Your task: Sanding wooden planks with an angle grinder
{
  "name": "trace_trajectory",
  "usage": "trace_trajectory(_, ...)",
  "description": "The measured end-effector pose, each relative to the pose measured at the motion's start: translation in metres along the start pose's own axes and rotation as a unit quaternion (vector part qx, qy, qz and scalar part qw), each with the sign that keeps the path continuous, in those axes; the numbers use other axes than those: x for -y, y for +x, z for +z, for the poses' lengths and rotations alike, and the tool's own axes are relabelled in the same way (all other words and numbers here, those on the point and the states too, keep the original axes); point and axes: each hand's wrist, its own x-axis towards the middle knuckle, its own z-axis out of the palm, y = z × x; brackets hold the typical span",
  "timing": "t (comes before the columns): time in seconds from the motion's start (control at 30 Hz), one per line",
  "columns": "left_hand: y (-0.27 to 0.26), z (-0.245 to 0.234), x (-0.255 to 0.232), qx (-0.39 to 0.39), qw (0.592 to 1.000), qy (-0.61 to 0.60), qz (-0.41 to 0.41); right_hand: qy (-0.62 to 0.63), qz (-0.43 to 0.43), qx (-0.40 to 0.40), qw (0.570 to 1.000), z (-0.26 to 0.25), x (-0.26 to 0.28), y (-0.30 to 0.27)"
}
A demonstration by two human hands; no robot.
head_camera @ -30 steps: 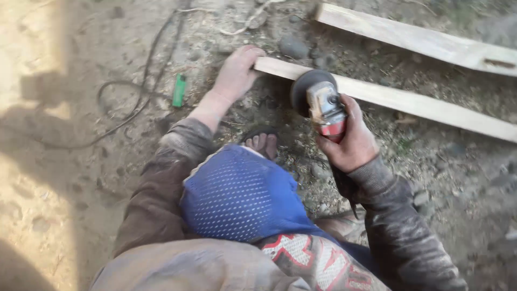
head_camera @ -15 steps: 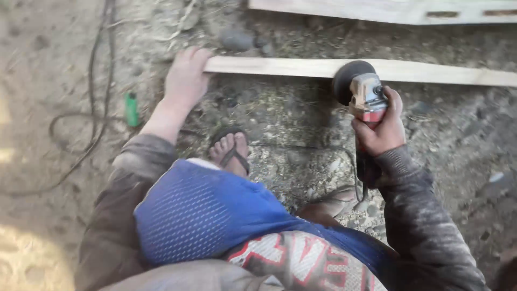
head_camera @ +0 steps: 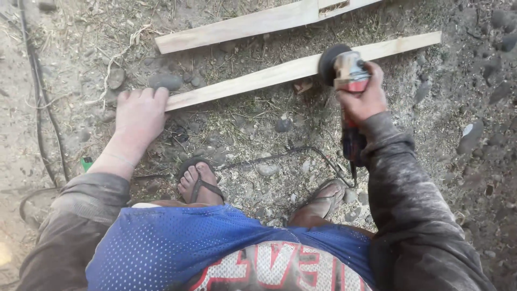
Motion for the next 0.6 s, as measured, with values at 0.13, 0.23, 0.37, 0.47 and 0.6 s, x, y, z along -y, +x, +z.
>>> trace_trajectory(0.13, 0.030, -0.004, -0.025, 0.109, 0.989, -0.087, 0.051, -0.021, -0.043, 0.144, 0.988, 0.027, 0.057, -0.023)
trace_trajectory(0.23, 0.030, -0.009, -0.031, 0.116, 0.987, -0.099, 0.058, 0.006, -0.102, 0.198, 0.975, 0.053, 0.069, -0.029)
trace_trajectory(0.37, 0.028, -0.006, -0.030, 0.130, 0.984, -0.106, 0.055, 0.002, -0.106, 0.239, 0.965, 0.054, 0.081, -0.019)
trace_trajectory(0.47, 0.026, 0.002, -0.031, 0.111, 0.988, -0.089, 0.056, -0.067, -0.037, 0.218, 0.973, 0.029, 0.069, -0.006)
trace_trajectory(0.6, 0.030, -0.007, -0.031, 0.092, 0.990, -0.080, 0.068, -0.063, -0.047, 0.184, 0.980, -0.006, 0.031, 0.012)
